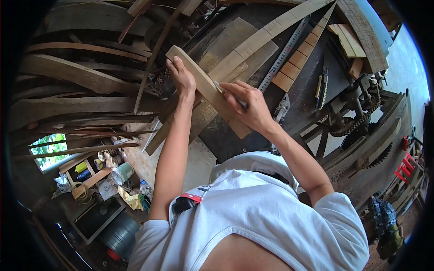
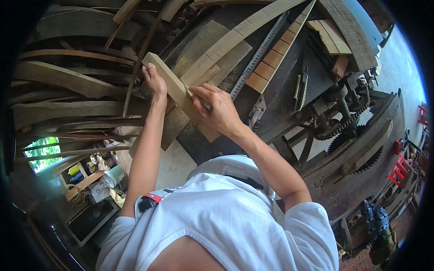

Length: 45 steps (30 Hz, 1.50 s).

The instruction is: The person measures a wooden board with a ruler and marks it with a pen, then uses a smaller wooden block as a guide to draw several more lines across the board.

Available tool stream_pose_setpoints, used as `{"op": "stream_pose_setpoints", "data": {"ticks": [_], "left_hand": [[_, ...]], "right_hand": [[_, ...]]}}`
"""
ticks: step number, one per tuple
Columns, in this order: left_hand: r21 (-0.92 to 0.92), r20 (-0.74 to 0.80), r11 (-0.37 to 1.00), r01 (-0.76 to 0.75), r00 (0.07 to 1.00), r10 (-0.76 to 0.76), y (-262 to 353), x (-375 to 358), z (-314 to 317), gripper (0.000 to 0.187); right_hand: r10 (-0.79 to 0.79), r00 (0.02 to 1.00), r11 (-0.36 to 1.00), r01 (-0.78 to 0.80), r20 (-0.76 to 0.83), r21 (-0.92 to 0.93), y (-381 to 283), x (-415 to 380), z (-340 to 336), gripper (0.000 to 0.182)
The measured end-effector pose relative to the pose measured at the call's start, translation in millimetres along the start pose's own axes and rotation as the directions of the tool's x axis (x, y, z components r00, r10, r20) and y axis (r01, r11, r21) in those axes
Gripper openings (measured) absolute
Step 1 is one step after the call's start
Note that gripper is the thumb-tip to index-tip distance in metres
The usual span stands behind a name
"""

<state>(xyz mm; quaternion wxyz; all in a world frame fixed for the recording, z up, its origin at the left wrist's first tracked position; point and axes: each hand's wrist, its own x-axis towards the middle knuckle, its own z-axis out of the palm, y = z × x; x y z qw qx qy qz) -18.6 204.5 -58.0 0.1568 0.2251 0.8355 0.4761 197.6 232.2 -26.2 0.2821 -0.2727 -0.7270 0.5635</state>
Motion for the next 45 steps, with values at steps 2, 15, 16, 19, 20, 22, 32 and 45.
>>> {"op": "stream_pose_setpoints", "data": {"ticks": [2, 15, 16, 19, 20, 22, 32, 45], "left_hand": [[-0.006, 0.011, 1.000, 0.007, 1.000, -0.007, 2, 0, -1, 0.076], [-0.003, 0.021, 1.000, 0.013, 1.000, -0.013, 0, 2, -1, 0.076], [-0.003, 0.020, 1.000, 0.004, 1.000, -0.004, 0, 4, -1, 0.076], [0.066, -0.012, 0.998, -0.013, 1.000, 0.014, 0, 4, -1, 0.075], [0.044, -0.001, 0.999, 0.000, 1.000, 0.000, 0, 4, -1, 0.075], [0.026, 0.017, 1.000, 0.016, 1.000, -0.017, 5, -1, -3, 0.075], [0.025, 0.011, 0.999, 0.030, 0.999, -0.031, 1, 3, -1, 0.078], [-0.075, 0.093, 0.996, -0.048, 0.994, 0.055, 50, 21, 68, 0.073]], "right_hand": [[-0.024, 0.999, 1.000, 0.024, -0.023, -0.015, 5, 9, 9, 0.033], [-0.047, 0.998, 0.999, 0.046, -0.036, -0.025, 6, 12, 12, 0.032], [-0.062, 0.998, 0.997, 0.061, -0.032, -0.053, 4, 11, 10, 0.031], [-0.037, 0.999, 0.997, 0.037, -0.005, -0.067, -4, -3, 0, 0.030], [0.008, 1.000, 0.999, -0.007, 0.015, -0.049, -6, -8, -3, 0.030], [0.002, 1.000, 0.999, -0.001, 0.012, -0.050, -5, -6, 0, 0.030], [-0.035, 0.998, 0.991, 0.040, 0.046, -0.124, -9, -11, -12, 0.030], [0.019, 0.925, 0.998, -0.043, -0.379, -0.055, 6, -14, -73, 0.022]]}}
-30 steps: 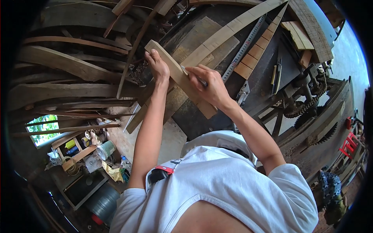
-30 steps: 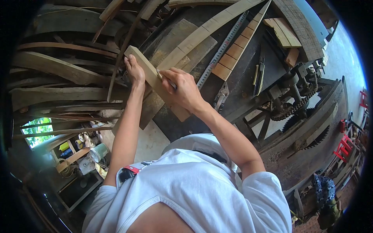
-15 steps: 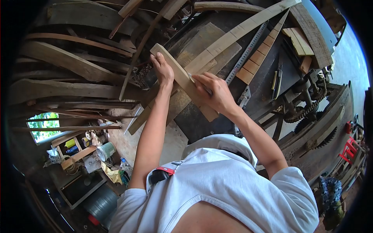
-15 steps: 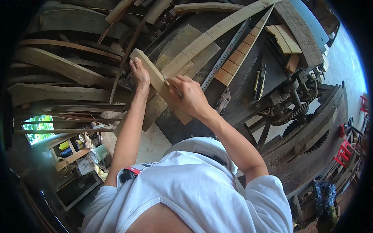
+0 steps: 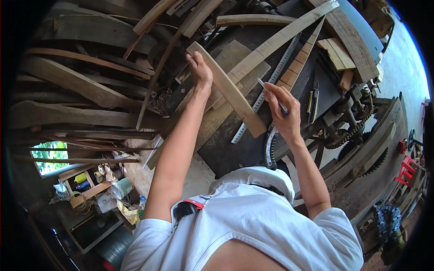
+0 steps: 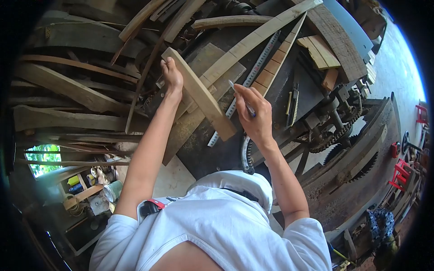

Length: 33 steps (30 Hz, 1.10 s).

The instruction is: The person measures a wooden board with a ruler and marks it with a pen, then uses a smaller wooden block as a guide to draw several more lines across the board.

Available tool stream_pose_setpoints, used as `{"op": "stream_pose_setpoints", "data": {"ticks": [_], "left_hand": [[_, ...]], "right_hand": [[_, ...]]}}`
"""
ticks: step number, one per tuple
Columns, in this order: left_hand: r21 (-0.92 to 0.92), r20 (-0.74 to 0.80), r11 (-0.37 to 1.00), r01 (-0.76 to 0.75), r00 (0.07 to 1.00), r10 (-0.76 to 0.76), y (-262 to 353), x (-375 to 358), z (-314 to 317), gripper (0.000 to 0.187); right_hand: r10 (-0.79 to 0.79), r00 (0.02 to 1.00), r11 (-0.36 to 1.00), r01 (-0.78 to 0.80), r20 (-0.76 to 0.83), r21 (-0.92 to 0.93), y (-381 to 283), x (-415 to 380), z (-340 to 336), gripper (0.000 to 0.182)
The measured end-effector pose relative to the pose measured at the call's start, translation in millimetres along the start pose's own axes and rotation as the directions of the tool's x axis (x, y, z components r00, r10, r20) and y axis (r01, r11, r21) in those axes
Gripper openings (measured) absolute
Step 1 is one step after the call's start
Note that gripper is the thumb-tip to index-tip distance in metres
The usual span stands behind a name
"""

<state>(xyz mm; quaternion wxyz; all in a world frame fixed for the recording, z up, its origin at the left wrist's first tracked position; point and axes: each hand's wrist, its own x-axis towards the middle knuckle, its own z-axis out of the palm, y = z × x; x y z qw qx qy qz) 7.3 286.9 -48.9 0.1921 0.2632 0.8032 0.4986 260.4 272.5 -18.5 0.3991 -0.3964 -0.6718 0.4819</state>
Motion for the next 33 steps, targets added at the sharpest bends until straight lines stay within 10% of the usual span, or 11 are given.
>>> {"op": "stream_pose_setpoints", "data": {"ticks": [33], "left_hand": [[0.086, -0.072, 0.988, 0.126, 0.990, -0.120, 3, -5, 13, 0.076]], "right_hand": [[-0.020, 0.954, 0.996, -0.005, 0.298, 0.085, 11, 28, 1, 0.029]]}}
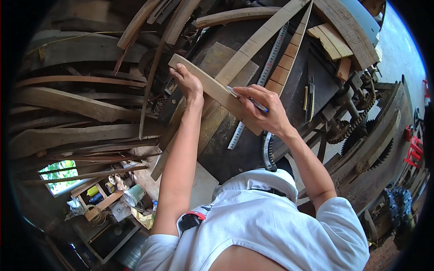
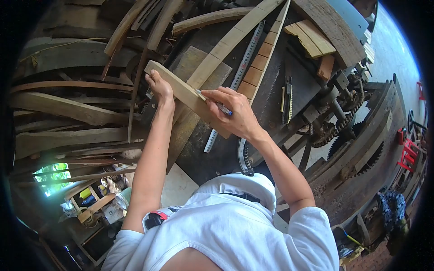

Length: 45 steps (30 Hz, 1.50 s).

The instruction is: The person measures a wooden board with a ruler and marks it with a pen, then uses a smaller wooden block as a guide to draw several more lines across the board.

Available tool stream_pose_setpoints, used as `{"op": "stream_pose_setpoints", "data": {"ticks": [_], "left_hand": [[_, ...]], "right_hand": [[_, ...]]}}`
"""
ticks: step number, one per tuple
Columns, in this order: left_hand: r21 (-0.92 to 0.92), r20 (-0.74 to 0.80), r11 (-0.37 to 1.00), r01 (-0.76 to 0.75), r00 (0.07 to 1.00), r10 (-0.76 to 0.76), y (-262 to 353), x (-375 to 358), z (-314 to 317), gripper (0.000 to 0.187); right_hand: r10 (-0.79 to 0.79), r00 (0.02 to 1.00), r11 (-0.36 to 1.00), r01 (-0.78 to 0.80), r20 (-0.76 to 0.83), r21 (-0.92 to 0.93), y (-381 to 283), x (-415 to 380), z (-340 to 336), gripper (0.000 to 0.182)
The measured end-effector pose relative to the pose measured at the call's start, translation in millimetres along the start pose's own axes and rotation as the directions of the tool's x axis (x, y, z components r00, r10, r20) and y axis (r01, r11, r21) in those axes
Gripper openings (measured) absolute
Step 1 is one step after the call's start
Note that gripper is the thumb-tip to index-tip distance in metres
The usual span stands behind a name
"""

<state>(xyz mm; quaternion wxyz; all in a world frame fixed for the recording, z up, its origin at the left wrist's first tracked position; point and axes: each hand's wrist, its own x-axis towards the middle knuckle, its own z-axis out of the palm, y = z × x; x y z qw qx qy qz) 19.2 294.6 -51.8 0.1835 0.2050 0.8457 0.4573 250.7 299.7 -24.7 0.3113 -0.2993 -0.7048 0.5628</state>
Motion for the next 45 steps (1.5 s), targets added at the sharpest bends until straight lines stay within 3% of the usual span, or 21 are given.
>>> {"op": "stream_pose_setpoints", "data": {"ticks": [10, 15, 22, 25, 27, 33, 37, 39, 40, 41, 43, 44, 45], "left_hand": [[0.015, -0.016, 1.000, -0.012, 1.000, 0.013, -1, -2, 1, 0.078], [-0.006, -0.016, 1.000, 0.007, 1.000, -0.007, -1, -2, 1, 0.079], [0.025, -0.012, 1.000, 0.004, 1.000, -0.004, -1, -1, 0, 0.080], [0.022, -0.017, 1.000, -0.010, 1.000, 0.010, -2, 0, 1, 0.081], [0.003, -0.006, 1.000, -0.012, 1.000, 0.012, -4, 1, 1, 0.081], [0.001, -0.067, 0.995, -0.098, 0.993, 0.098, -3, -1, 4, 0.071], [-0.016, -0.055, 0.996, -0.093, 0.994, 0.092, -4, -1, 4, 0.072], [-0.018, -0.062, 0.996, -0.089, 0.994, 0.087, -7, 5, 5, 0.074], [-0.058, -0.021, 0.995, -0.079, 0.997, 0.077, -5, 5, 2, 0.074], [-0.100, 0.019, 0.993, -0.063, 0.998, 0.066, -5, 3, -1, 0.075], [-0.068, -0.058, 0.997, -0.044, 0.998, 0.040, -16, 7, -6, 0.077], [-0.093, -0.044, 0.995, -0.016, 0.999, 0.012, -8, -1, -17, 0.078], [-0.118, -0.027, 0.993, 0.007, 1.000, -0.010, -2, -3, -30, 0.079]], "right_hand": [[-0.002, 0.999, 1.000, 0.001, 0.050, 0.010, 7, 5, -5, 0.029], [-0.081, 0.996, 0.993, 0.085, 0.045, -0.088, 9, 6, -3, 0.033], [-0.047, 0.997, 0.994, 0.052, 0.056, -0.094, 8, 19, 7, 0.035], [-0.122, 0.992, 0.989, 0.123, 0.012, -0.077, 11, 27, 11, 0.035], [-0.098, 0.993, 0.980, 0.107, 0.063, -0.165, 4, 23, 8, 0.034], [-0.047, 0.998, 0.993, 0.050, 0.038, -0.107, -1, 15, 7, 0.030], [-0.145, 0.989, 0.981, 0.144, 0.008, -0.129, 8, 36, 21, 0.032], [-0.113, 0.993, 0.984, 0.118, 0.044, -0.133, 6, 37, 17, 0.031], [-0.054, 0.999, 0.999, 0.054, -0.003, 0.009, 4, 36, 15, 0.027], [-0.009, 0.999, 1.000, 0.011, -0.042, 0.026, 0, 36, 9, 0.024], [0.179, 0.984, 0.983, -0.179, -0.002, 0.031, -16, 40, -18, 0.024], [-0.027, 0.998, 0.984, 0.016, -0.061, -0.176, -8, 46, -29, 0.026], [-0.244, 0.967, 0.904, 0.197, -0.078, -0.380, 3, 58, -41, 0.028]]}}
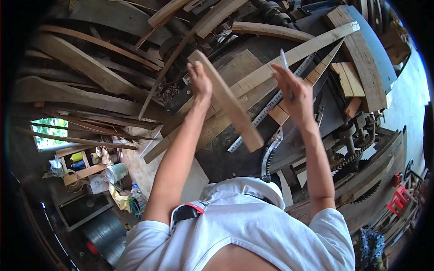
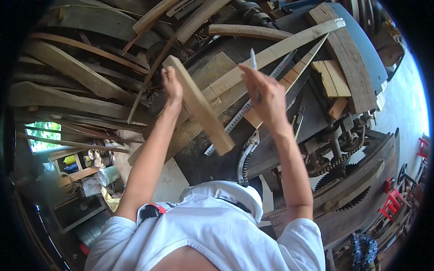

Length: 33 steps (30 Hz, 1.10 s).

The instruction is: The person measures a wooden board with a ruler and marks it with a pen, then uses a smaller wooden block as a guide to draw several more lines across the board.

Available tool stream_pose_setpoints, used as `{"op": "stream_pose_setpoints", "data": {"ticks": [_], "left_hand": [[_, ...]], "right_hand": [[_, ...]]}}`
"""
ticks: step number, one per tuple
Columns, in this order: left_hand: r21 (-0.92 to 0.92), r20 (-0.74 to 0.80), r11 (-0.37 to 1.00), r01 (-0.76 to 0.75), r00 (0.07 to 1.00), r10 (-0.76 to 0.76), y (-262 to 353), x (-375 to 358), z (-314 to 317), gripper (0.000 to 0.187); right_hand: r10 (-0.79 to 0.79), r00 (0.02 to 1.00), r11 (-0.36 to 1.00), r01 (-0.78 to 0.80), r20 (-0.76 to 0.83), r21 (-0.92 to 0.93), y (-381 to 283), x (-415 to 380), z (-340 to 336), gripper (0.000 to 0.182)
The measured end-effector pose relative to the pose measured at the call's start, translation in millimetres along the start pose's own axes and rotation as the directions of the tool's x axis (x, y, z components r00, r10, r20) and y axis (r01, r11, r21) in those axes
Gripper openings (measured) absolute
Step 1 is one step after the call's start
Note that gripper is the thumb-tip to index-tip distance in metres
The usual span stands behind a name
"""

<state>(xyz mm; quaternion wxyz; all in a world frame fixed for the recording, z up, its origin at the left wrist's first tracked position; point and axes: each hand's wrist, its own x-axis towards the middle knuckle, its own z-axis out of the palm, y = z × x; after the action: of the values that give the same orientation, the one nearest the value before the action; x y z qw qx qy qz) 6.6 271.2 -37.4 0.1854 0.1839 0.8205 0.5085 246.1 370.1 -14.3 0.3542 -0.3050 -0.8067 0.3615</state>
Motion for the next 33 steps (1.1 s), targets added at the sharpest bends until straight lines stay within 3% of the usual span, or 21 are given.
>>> {"op": "stream_pose_setpoints", "data": {"ticks": [1, 2, 4, 6, 10, 12, 14, 16, 21, 26, 28, 30, 31, 32, 33], "left_hand": [[-0.101, 0.008, 0.993, -0.057, 0.998, 0.058, -49, 31, -9, 0.081], [0.058, -0.037, 0.994, -0.089, 0.995, 0.091, -53, 34, -29, 0.080], [-0.069, 0.035, 0.993, -0.094, 0.995, 0.096, -39, 23, -84, 0.075], [-0.084, 0.051, 0.989, -0.122, 0.991, 0.127, -55, 21, -131, 0.076], [-0.103, -0.120, 0.994, -0.036, 0.993, 0.023, -54, -19, -197, 0.077], [-0.139, -0.207, 0.990, 0.037, 0.976, -0.066, -60, -33, -220, 0.078], [-0.116, -0.235, 0.993, 0.026, 0.971, -0.053, -95, -30, -251, 0.083], [-0.059, -0.303, 0.995, 0.077, 0.949, -0.091, -87, -40, -254, 0.084], [-0.117, -0.295, 0.991, 0.058, 0.951, -0.091, -73, -50, -238, 0.080], [-0.127, -0.144, 0.988, -0.086, 0.987, 0.067, -58, -34, -188, 0.074], [-0.128, -0.086, 0.981, -0.149, 0.987, 0.138, -48, -25, -164, 0.072], [-0.128, -0.019, 0.970, -0.207, 0.978, 0.206, -40, -24, -147, 0.070], [-0.131, 0.021, 0.963, -0.236, 0.970, 0.241, -34, -20, -135, 0.069], [-0.136, 0.062, 0.954, -0.267, 0.959, 0.278, -29, -19, -128, 0.068], [-0.141, 0.104, 0.944, -0.298, 0.944, 0.313, -25, -17, -123, 0.067]], "right_hand": [[-0.126, 0.990, 0.980, 0.134, 0.064, -0.145, 20, 11, -8, 0.032], [-0.259, 0.961, 0.932, 0.276, 0.100, -0.236, 28, 25, -15, 0.040], [-0.300, 0.924, 0.851, 0.371, 0.236, -0.371, 41, 43, -23, 0.052], [-0.258, 0.880, 0.829, 0.414, 0.399, -0.375, 58, 57, -25, 0.069], [-0.204, 0.818, 0.817, 0.445, 0.537, -0.367, 68, 69, -17, 0.053], [-0.223, 0.800, 0.802, 0.476, 0.557, -0.362, 60, 66, -10, 0.049], [-0.241, 0.771, 0.808, 0.496, 0.590, -0.317, 48, 59, 8, 0.053], [-0.245, 0.760, 0.803, 0.507, 0.602, -0.314, 27, 49, 29, 0.051], [-0.265, 0.748, 0.808, 0.516, 0.609, -0.283, -3, 38, 56, 0.050], [-0.258, 0.740, 0.874, 0.452, 0.621, -0.176, 7, 44, 53, 0.061], [-0.372, 0.738, 0.756, 0.593, 0.563, -0.279, 24, 52, 41, 0.063], [-0.329, 0.770, 0.718, 0.580, 0.547, -0.384, 37, 67, 18, 0.058], [-0.005, 0.798, 0.843, 0.327, 0.602, -0.426, 33, 71, 4, 0.050], [0.005, 0.806, 0.844, 0.314, 0.592, -0.435, 34, 68, 3, 0.050], [-0.108, 0.815, 0.801, 0.410, 0.569, -0.436, 38, 66, 3, 0.047]]}}
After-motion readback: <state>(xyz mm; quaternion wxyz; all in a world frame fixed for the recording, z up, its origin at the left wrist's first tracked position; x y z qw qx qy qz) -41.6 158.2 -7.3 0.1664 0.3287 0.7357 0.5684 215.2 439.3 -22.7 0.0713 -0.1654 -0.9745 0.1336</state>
